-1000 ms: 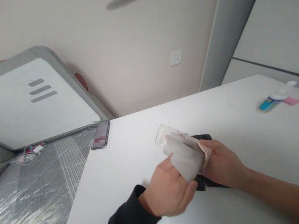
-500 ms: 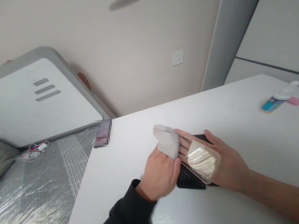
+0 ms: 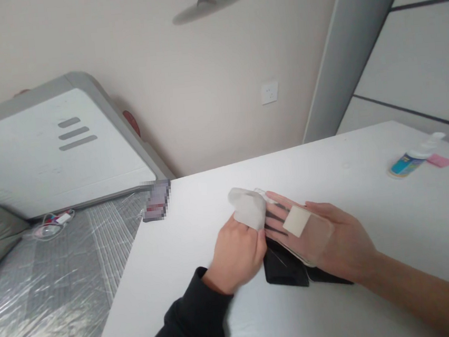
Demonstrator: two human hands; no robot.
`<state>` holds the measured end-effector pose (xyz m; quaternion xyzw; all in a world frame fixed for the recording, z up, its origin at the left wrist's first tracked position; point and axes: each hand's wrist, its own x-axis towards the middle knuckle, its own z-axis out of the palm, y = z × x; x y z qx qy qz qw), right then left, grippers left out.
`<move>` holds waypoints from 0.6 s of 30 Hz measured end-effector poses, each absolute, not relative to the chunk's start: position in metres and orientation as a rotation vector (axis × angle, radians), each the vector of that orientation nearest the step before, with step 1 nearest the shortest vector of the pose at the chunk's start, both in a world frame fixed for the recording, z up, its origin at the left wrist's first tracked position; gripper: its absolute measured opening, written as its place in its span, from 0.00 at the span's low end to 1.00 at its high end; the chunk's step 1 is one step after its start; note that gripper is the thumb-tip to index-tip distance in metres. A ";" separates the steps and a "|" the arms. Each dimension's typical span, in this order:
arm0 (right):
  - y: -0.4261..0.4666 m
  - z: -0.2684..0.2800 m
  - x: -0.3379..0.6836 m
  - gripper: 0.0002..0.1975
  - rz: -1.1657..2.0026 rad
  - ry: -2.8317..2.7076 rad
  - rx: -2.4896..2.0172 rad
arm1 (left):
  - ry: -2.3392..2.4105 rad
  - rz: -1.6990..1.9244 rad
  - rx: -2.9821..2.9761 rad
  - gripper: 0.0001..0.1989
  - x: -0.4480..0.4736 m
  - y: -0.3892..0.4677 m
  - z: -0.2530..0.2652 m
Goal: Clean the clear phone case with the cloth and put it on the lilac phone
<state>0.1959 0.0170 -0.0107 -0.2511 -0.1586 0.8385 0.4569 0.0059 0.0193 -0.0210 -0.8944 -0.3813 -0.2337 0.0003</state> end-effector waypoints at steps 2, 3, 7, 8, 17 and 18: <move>0.016 -0.009 0.196 0.25 2.093 -0.388 -0.614 | -1.199 -0.706 -2.821 0.17 0.004 0.018 -0.023; 0.016 -0.009 0.196 0.25 2.096 -0.384 -0.627 | -1.174 -0.690 -2.846 0.16 0.007 0.015 -0.024; 0.023 -0.009 0.199 0.25 1.998 -0.366 -0.693 | -0.934 -0.652 -3.015 0.15 0.026 0.000 -0.023; 0.025 -0.009 0.200 0.25 1.970 -0.362 -0.698 | -0.847 -0.658 -3.051 0.15 0.030 -0.001 -0.022; 0.019 -0.004 0.195 0.22 1.902 -0.590 -0.664 | -1.232 -0.671 -2.821 0.23 0.010 0.022 -0.024; 0.018 -0.007 0.195 0.23 1.906 -0.640 -0.667 | -1.192 -0.684 -2.857 0.24 0.012 0.019 -0.025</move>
